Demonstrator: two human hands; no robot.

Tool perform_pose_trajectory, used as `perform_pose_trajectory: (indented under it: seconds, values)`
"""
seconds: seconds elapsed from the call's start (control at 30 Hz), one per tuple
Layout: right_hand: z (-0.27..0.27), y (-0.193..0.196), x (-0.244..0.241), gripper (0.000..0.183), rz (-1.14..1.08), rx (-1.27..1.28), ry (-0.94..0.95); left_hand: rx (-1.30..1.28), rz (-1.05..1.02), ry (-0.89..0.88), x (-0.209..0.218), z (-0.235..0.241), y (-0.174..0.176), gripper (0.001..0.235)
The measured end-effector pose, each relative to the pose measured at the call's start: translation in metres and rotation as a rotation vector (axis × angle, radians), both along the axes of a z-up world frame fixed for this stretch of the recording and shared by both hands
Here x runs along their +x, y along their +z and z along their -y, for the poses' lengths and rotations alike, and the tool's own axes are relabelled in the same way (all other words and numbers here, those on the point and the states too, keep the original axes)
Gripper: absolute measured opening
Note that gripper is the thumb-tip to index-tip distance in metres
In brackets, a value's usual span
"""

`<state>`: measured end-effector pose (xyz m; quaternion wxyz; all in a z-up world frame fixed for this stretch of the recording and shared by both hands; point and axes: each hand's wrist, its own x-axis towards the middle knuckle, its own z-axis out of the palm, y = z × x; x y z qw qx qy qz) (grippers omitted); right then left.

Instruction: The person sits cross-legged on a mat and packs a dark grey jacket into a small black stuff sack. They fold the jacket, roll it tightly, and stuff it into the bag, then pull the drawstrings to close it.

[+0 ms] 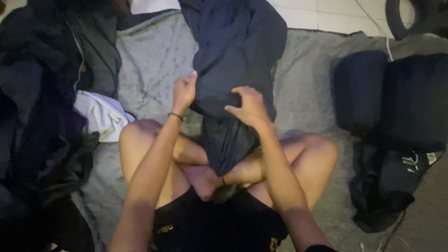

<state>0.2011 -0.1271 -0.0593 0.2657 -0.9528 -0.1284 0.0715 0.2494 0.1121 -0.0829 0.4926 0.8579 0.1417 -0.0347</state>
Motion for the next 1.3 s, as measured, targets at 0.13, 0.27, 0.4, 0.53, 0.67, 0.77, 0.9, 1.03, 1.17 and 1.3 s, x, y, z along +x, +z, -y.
perform_pose_trajectory:
  seconds: [0.13, 0.27, 0.4, 0.53, 0.67, 0.77, 0.9, 1.03, 1.17, 1.3]
  values:
    - [-0.03, -0.021, -0.004, 0.061, 0.13, -0.002, 0.058, -0.094, -0.107, -0.038, 0.004, -0.002, -0.011, 0.072]
    - [-0.026, -0.03, -0.005, 0.034, 0.152, 0.09, -0.008, -0.642, -0.097, -0.115, -0.008, 0.003, 0.022, 0.064]
    - [0.005, -0.005, -0.006, 0.013, 0.268, 0.547, -0.215, -1.046, 0.19, -0.354, -0.019, 0.028, 0.042, 0.049]
    - [0.039, -0.005, -0.001, 0.009, 0.178, 1.247, -0.404, -0.806, 0.346, -0.363, -0.058, 0.07, 0.009, 0.029]
    - [0.038, 0.037, -0.018, 0.016, 0.104, 1.509, -0.374, -0.392, 0.035, -0.45, -0.108, 0.1, 0.014, 0.085]
    - [0.056, 0.032, -0.017, 0.023, 0.076, 1.56, -0.381, -0.002, -0.218, -0.621, -0.126, 0.106, 0.021, 0.122]
    - [0.115, 0.014, -0.007, 0.033, 0.281, 1.628, -0.55, 0.46, -0.182, -0.528, -0.127, 0.089, -0.036, 0.067]
    - [0.173, -0.001, 0.0, 0.036, 0.482, 1.727, -0.605, 0.311, 0.056, -0.03, -0.109, 0.029, -0.035, 0.022]
    - [0.16, 0.004, 0.003, 0.032, 0.525, 1.681, -0.484, 0.248, 0.09, -0.049, -0.144, 0.017, 0.023, 0.018]
    - [0.119, -0.011, 0.011, 0.034, 0.462, 1.509, -0.527, -0.171, 0.097, -1.035, -0.181, 0.034, 0.063, 0.024]
